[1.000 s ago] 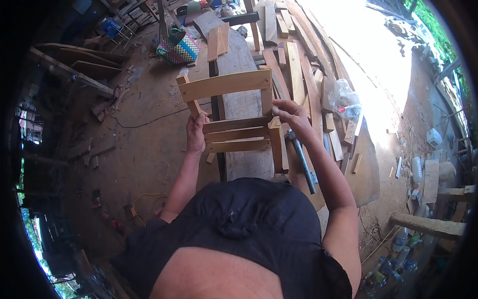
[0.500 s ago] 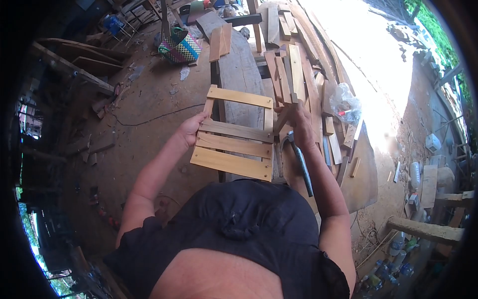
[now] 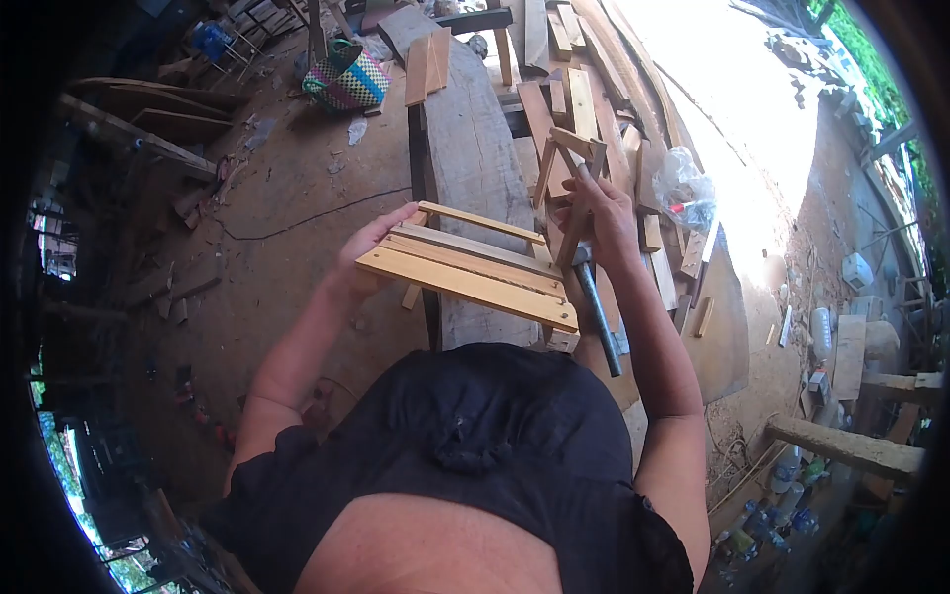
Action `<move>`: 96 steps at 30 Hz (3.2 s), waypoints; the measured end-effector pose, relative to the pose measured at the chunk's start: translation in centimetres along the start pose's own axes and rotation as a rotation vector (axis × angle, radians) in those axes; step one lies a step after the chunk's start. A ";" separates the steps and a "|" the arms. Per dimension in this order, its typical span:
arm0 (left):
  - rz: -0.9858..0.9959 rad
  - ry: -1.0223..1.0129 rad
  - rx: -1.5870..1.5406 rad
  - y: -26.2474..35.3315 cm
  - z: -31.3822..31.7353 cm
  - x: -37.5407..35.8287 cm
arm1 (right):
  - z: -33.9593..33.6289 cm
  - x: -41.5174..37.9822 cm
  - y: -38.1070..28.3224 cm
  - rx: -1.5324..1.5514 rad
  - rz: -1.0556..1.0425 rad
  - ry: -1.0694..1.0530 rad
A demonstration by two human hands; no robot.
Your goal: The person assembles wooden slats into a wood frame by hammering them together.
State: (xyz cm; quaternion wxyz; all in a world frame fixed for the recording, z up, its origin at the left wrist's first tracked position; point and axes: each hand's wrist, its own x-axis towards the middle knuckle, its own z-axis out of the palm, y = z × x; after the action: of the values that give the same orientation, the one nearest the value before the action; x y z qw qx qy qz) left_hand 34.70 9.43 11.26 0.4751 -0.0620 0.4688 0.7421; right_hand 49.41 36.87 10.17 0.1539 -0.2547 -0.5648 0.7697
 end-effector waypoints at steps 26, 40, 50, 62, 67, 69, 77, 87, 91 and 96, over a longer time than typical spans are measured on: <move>0.421 0.334 0.123 -3.3 -4.0 2.9 | 3.9 -2.0 2.2 0.196 0.166 0.062; 0.806 -0.017 0.159 1.9 -2.2 7.1 | 1.8 1.5 3.1 0.376 0.234 0.014; 0.894 -0.033 0.484 4.3 -0.4 12.5 | 0.0 3.6 2.5 0.406 0.222 0.050; 0.877 -0.146 0.335 4.0 -0.7 12.1 | 2.2 -1.8 0.4 0.215 0.273 0.017; 0.770 -0.143 0.280 4.4 0.0 10.1 | 2.0 -3.5 0.9 0.193 0.272 -0.045; 0.759 -0.131 0.120 4.3 0.6 9.3 | 2.3 -4.2 0.9 0.205 0.270 -0.061; 0.670 -0.128 0.140 3.8 -0.4 7.8 | 2.9 -4.8 1.0 0.117 0.259 -0.038; 0.620 -0.210 -0.154 3.4 -4.5 3.9 | 4.5 -5.7 -1.5 -0.155 -0.041 -0.187; 0.693 -0.284 0.025 1.7 -7.2 3.8 | 4.3 -4.8 -1.5 -0.338 -0.304 -0.203; 0.320 -0.554 -0.196 0.8 -8.5 1.6 | 4.1 -4.6 -2.4 -0.610 -0.499 -0.192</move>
State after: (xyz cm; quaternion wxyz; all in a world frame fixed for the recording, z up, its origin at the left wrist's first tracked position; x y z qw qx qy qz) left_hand 30.24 4.01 6.22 0.4537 0.1714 0.2521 0.8374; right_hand 50.71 32.01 14.42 0.2001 -0.0708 -0.8235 0.5262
